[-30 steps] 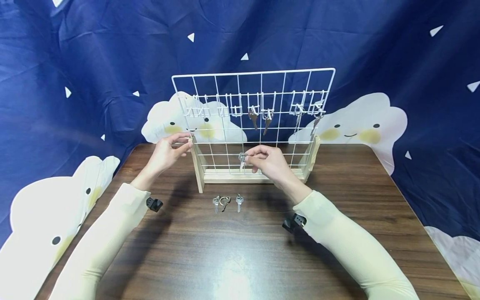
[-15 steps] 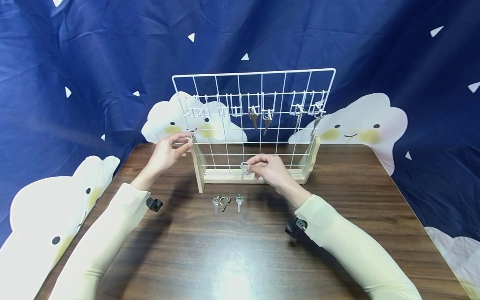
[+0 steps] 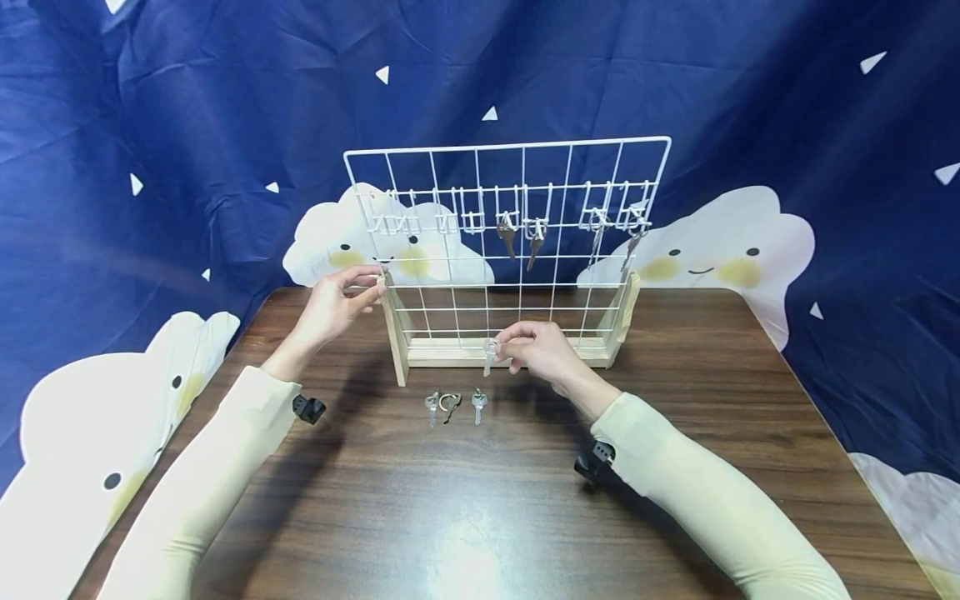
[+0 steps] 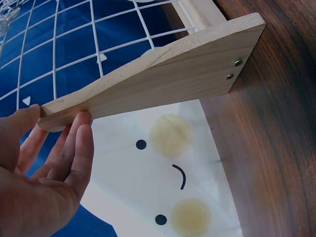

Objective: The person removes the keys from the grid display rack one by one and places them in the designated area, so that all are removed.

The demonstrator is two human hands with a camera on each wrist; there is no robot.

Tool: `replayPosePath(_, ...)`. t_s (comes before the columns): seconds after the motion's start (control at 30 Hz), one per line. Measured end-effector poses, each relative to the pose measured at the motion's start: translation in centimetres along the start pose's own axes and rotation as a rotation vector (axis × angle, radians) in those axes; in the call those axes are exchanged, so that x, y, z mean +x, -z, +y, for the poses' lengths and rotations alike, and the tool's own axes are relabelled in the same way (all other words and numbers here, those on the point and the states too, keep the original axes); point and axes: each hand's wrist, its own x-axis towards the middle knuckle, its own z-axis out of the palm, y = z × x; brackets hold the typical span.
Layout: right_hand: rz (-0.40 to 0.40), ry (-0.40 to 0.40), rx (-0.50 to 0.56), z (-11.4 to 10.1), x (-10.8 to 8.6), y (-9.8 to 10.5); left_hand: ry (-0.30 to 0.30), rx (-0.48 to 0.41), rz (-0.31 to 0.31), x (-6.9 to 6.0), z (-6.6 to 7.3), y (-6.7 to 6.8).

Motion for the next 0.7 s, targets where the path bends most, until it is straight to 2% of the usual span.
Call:
replayPosePath(0.4,-0.028,-0.079,-0.032,1.7,0.5,0.1,0.005,0.012,-0.001,0.0,0.0,0.0)
replayPosePath(0.7,-0.049,-0.102,-0.079,3.1,0.7,0.0,0.005,0.017,0.006,0.0,0.1,-0.1)
